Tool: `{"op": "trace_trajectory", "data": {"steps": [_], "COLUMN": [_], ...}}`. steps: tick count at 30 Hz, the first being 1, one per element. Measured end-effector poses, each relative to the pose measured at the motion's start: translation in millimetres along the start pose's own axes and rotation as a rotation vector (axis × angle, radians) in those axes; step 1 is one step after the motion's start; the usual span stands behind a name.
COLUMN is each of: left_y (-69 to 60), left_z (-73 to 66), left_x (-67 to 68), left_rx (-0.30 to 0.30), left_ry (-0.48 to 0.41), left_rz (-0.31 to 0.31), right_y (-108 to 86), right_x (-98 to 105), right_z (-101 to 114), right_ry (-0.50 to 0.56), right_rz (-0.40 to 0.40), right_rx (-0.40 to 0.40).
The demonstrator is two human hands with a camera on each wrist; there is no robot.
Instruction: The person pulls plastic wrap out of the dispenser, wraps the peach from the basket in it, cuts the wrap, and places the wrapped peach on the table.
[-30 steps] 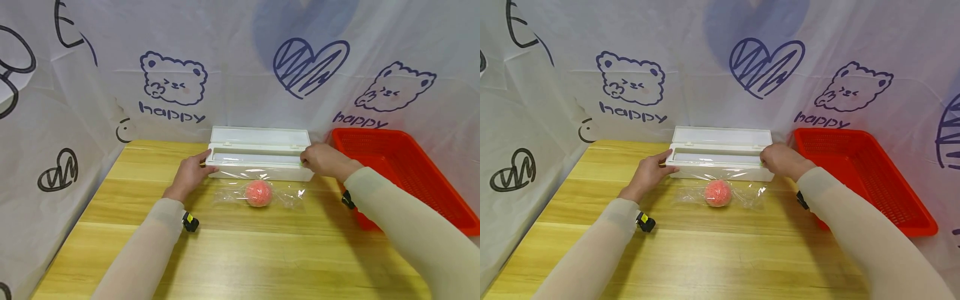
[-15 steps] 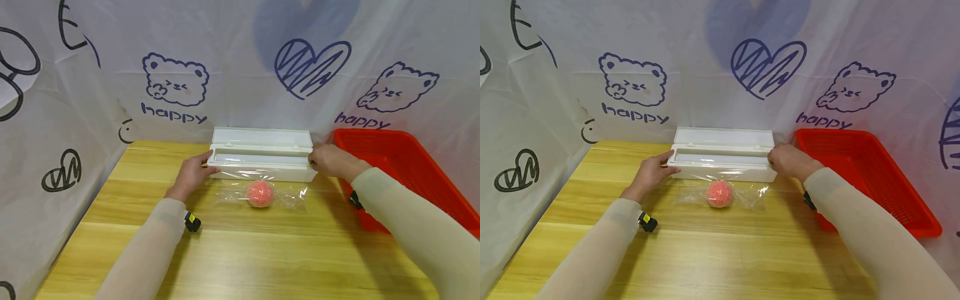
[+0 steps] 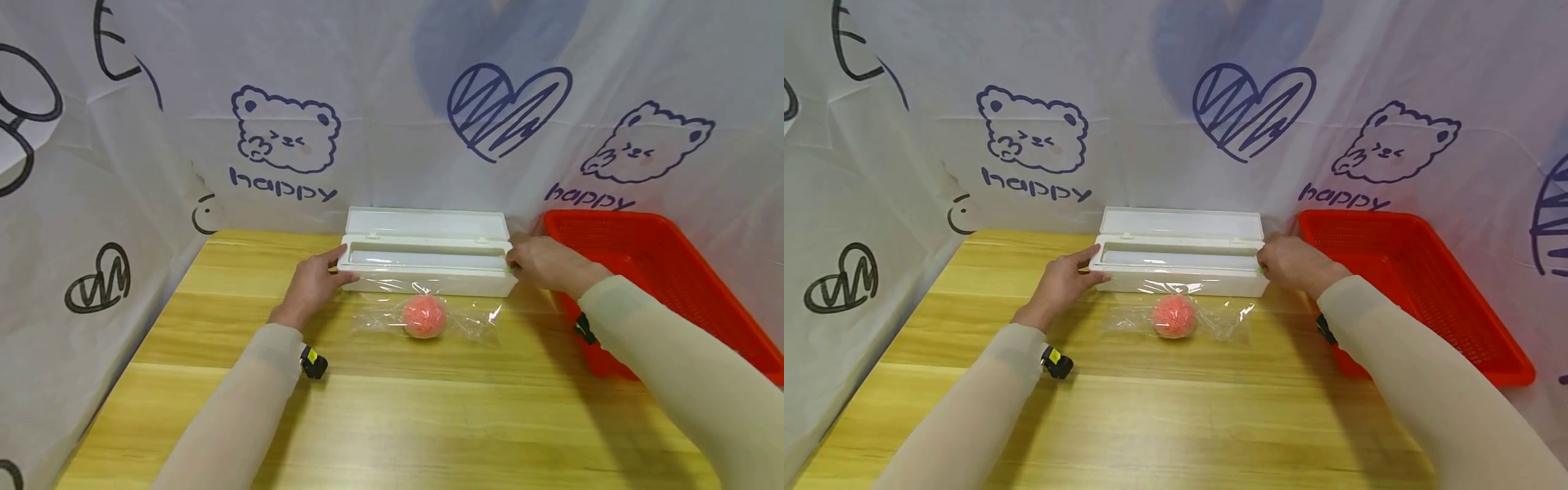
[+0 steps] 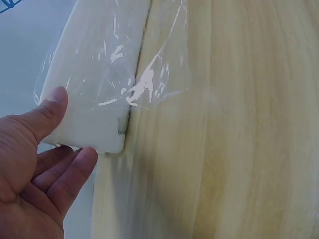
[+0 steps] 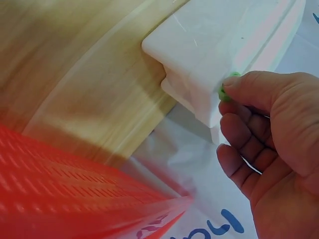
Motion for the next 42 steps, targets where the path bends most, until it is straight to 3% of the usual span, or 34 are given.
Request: {"op": "trace_trajectory", "data": {"steps": [4, 8, 13, 17, 22, 26, 28, 31, 34, 36, 38, 40, 42], "left_y": [-0.7, -0.9, 0.7, 1.7, 3.4, 3.1, 1.7, -2.8, -16.1, -30.9, -49.0, -66.6, -80.2], "left_z": [-1.5, -2.9, -1.7, 1.8, 8.3, 12.4, 12.7, 5.4, -17.7, -39.4, -60.3, -75.3, -83.4], "left_x": [2.1, 3.6, 5.9, 10.0, 18.5, 22.8, 25.9, 31.0, 32.8, 26.0, 12.5, -5.6, -23.5], "left_rx": [0.006, 0.004, -0.006, -0.027, -0.038, 0.006, 0.019, 0.006, -0.102, -0.237, -0.401, -0.556, -0.66], "left_ry": [0.014, 0.014, 0.009, -0.007, -0.05, -0.083, -0.079, -0.013, 0.087, 0.151, 0.212, 0.264, 0.311], "left_rz": [0.007, 0.014, 0.03, 0.055, 0.063, 0.079, 0.049, -0.08, -0.224, -0.258, -0.226, -0.154, -0.085], "right_y": [0.6, 2.2, 7.0, 9.0, 7.1, 1.9, -0.4, -3.2, -6.1, -8.2, -10.1, -11.5, -11.2], "right_x": [-1.0, 1.9, 6.2, 2.9, -10.6, -23.4, -30.8, -42.9, -53.1, -59.3, -65.3, -70.9, -75.1], "right_z": [0.6, 7.2, 33.6, 64.8, 97.5, 117.3, 126.0, 135.5, 140.3, 140.9, 140.3, 139.3, 138.7], "right_ry": [0.027, -0.019, -0.15, -0.179, -0.129, 0.002, 0.074, 0.128, 0.135, 0.13, 0.134, 0.132, 0.123], "right_rz": [0.014, -0.013, -0.146, -0.267, -0.312, -0.296, -0.274, -0.258, -0.274, -0.297, -0.315, -0.343, -0.37], "right_rx": [-0.05, -0.073, -0.036, 0.017, 0.047, 0.064, 0.081, 0.119, 0.148, 0.156, 0.15, 0.151, 0.152]}}
Point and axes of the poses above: each hand's wrist, its own y-axis towards the middle knuckle, its own x-axis out of the back of the hand, z = x × y, the point moved 4 cm from there along y, towards the middle knuckle, and after that the axes turned 9 degrees about -z, right-handed, at the moved point
